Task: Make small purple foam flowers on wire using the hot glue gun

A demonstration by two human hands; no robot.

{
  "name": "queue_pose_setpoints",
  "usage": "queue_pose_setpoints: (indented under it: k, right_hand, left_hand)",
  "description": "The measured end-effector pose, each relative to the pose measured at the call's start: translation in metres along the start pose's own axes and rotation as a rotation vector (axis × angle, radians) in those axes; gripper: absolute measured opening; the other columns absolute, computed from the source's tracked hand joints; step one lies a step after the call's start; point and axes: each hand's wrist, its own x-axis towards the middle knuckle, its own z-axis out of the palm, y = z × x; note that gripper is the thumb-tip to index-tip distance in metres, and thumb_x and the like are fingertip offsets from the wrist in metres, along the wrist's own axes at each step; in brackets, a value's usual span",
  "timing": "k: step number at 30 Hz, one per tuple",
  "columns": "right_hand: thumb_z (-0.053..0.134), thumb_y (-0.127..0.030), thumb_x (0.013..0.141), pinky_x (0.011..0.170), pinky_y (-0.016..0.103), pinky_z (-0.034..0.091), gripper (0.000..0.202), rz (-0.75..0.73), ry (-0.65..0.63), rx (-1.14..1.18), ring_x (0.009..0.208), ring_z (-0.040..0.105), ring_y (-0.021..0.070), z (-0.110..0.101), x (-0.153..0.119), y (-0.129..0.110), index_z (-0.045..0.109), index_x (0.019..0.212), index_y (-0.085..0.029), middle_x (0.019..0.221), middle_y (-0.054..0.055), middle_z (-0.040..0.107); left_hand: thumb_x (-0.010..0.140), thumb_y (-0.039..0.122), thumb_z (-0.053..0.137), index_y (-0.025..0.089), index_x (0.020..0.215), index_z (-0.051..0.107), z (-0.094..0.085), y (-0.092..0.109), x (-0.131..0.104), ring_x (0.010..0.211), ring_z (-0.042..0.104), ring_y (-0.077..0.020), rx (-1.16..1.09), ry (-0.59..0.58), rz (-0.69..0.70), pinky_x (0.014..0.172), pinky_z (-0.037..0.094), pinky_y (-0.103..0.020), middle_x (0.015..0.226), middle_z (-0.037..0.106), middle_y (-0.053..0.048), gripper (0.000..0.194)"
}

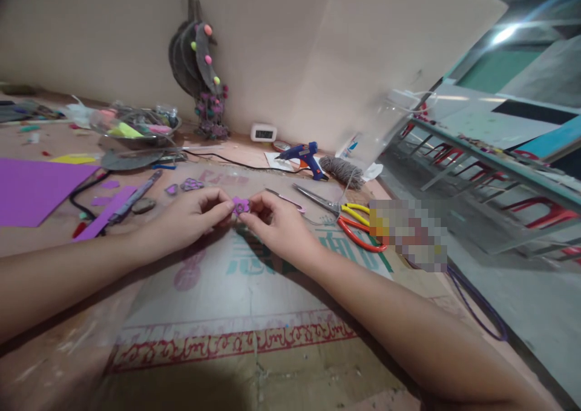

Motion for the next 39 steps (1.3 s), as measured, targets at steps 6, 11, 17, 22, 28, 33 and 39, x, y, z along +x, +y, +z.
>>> queue_pose_setpoints:
  k: [6, 11, 17, 22, 28, 33, 39]
  right_hand:
    - [0.056, -0.028, 0.078, 0.058, 0.024, 0.041, 0.012, 0.142, -0.064, 0.289, 0.059, 0.05, 0.0095, 0.004, 0.001, 0.005, 0.053, 0.075, -0.018, 0.067, -0.001, 0.055]
    - [0.058, -0.03, 0.077, 0.055, 0.023, 0.039, 0.015, 0.19, -0.072, 0.394, 0.056, 0.049, 0.0088, 0.004, 0.001, 0.007, 0.052, 0.073, -0.018, 0.062, -0.003, 0.053]
    - [0.056, -0.028, 0.078, 0.056, 0.024, 0.04, 0.014, 0.175, -0.066, 0.339, 0.056, 0.049, 0.0096, 0.003, 0.0, 0.003, 0.051, 0.069, -0.018, 0.061, -0.002, 0.053]
    - [0.048, -0.031, 0.084, 0.061, 0.025, 0.042, 0.018, 0.092, -0.066, 0.211, 0.061, 0.052, 0.0117, -0.002, -0.001, 0.005, 0.056, 0.075, -0.017, 0.063, -0.001, 0.055]
    - [0.051, -0.033, 0.083, 0.058, 0.023, 0.037, 0.019, -0.041, 0.281, -0.018, 0.061, 0.048, 0.0107, -0.039, 0.009, 0.017, 0.054, 0.073, -0.017, 0.066, -0.002, 0.053]
    - [0.046, -0.035, 0.086, 0.057, 0.023, 0.034, 0.029, -0.008, 0.429, -0.067, 0.055, 0.044, 0.0096, -0.072, 0.023, 0.029, 0.048, 0.064, -0.017, 0.057, -0.003, 0.047]
    - [0.053, -0.022, 0.081, 0.061, 0.024, 0.037, 0.008, -0.059, 0.227, -0.212, 0.066, 0.051, 0.0124, -0.051, 0.016, 0.038, 0.054, 0.075, -0.017, 0.07, 0.0, 0.058]
  left_hand:
    - [0.083, 0.029, 0.045, 0.018, 0.066, 0.051, -0.002, 0.002, 0.0, 0.053, 0.046, -0.0108, 0.065, -0.023, 0.019, 0.053, 0.034, -0.023, 0.057, 0.051, 0.004, 0.021]
    - [0.085, 0.032, 0.044, 0.018, 0.068, 0.052, -0.001, 0.002, 0.001, 0.057, 0.048, -0.0109, 0.1, -0.042, 0.038, 0.055, 0.035, -0.023, 0.06, 0.052, 0.004, 0.023]
    - [0.085, 0.037, 0.046, 0.017, 0.075, 0.057, 0.0, 0.0, 0.003, 0.059, 0.049, -0.0115, 0.063, -0.044, 0.018, 0.054, 0.036, -0.022, 0.065, 0.055, 0.003, 0.025]
    - [0.083, 0.037, 0.049, 0.017, 0.071, 0.056, 0.0, -0.003, 0.004, 0.053, 0.046, -0.0098, -0.024, -0.057, -0.05, 0.048, 0.033, -0.02, 0.061, 0.053, 0.003, 0.025]
    - [0.081, 0.041, 0.055, 0.016, 0.077, 0.058, 0.0, -0.01, 0.01, 0.057, 0.052, -0.0105, -0.222, -0.006, -0.153, 0.053, 0.038, -0.021, 0.063, 0.057, 0.001, 0.024]
    - [0.081, 0.037, 0.056, 0.016, 0.076, 0.057, 0.001, -0.011, 0.012, 0.057, 0.052, -0.01, -0.302, -0.003, -0.12, 0.053, 0.039, -0.021, 0.062, 0.056, 0.002, 0.021]
    - [0.081, 0.036, 0.056, 0.017, 0.076, 0.056, 0.005, -0.015, 0.013, 0.056, 0.053, -0.0095, -0.333, 0.0, -0.12, 0.052, 0.038, -0.02, 0.062, 0.058, 0.003, 0.02]
